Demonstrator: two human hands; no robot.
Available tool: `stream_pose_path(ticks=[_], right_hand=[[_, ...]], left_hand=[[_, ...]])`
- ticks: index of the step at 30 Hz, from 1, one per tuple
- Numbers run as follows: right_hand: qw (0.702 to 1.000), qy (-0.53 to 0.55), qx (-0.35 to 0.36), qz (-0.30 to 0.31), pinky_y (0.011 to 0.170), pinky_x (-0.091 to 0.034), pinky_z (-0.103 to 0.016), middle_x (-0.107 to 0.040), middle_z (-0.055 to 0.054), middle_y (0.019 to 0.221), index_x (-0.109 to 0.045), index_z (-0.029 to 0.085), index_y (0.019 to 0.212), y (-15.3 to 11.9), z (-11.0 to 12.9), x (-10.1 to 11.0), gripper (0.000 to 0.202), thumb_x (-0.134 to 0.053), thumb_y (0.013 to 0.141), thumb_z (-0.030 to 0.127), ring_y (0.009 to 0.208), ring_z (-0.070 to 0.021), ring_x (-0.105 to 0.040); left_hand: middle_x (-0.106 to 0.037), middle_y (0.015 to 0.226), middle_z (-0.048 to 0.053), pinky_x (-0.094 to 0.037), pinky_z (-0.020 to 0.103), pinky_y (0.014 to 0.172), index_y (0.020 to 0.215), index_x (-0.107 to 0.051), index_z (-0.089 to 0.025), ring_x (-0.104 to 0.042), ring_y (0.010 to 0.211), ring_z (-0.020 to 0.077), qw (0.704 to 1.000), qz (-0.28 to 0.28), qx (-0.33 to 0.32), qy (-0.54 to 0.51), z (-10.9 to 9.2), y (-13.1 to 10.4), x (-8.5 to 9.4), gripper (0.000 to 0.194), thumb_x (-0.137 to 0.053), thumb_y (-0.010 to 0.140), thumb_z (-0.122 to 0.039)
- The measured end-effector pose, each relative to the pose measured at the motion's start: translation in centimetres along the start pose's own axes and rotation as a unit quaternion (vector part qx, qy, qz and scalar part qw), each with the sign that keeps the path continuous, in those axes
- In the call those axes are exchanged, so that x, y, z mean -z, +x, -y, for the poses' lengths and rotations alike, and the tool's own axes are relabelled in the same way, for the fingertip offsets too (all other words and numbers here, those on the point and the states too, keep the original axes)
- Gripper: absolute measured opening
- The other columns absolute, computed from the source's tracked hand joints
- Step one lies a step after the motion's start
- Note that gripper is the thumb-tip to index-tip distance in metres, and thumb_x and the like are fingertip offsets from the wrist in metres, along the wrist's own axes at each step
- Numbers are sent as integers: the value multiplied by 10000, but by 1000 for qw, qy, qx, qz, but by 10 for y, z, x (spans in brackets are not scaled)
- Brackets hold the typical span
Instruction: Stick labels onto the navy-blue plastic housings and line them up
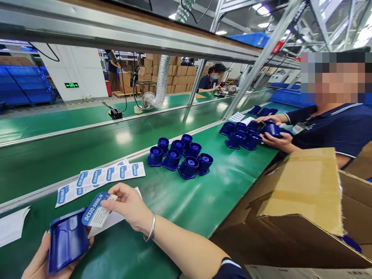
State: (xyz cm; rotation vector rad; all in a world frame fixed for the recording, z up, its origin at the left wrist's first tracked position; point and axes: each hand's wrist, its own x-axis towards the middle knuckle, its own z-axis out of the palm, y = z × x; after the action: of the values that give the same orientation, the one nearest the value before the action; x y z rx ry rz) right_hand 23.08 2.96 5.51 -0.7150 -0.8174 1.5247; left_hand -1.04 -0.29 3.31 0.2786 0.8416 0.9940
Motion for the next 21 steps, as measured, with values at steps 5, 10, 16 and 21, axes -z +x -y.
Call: stream_pose_path(ticks=[5, 10, 16, 21], right_hand=[[999, -1, -30, 11, 727, -542, -273, -715, 37, 824, -719, 226, 1032, -3, -3, 6, 467, -959, 641, 316, 731, -125, -658], [996, -27, -88, 10, 747, -547, -293, -735, 12, 839, -725, 227, 919, -18, 1, 8, 289, -913, 728, 338, 743, -142, -670], [991, -41, -124, 27, 671, -535, -261, -713, -2, 895, -622, 224, 768, -30, 5, 5, 329, -909, 729, 381, 752, -146, -654], [988, -48, -144, 42, 650, -504, -224, -678, 17, 781, -641, 222, 776, -37, 0, 0, 292, -899, 756, 357, 702, -120, -611]], left_hand=[[-681, 1382, 75, -557, 579, 1037, 1556, -391, -403, -665, 1249, 328, 999, 40, 5, -20, 15, 1, 1, 656, -630, 947, -461], [-736, 1255, 141, -577, 563, 996, 1411, -596, -224, -713, 1130, 306, 999, 30, -22, -1, 30, -2, -10, 552, -709, 903, -410], [-732, 1217, 169, -595, 565, 932, 1210, -688, -148, -692, 1136, 352, 998, 32, -24, 39, 35, -7, -21, 522, -843, 775, -393], [-720, 1267, 148, -539, 503, 1026, 1290, -653, -174, -664, 1205, 334, 995, 17, -42, 83, 36, -10, -26, 583, -852, 769, -343]])
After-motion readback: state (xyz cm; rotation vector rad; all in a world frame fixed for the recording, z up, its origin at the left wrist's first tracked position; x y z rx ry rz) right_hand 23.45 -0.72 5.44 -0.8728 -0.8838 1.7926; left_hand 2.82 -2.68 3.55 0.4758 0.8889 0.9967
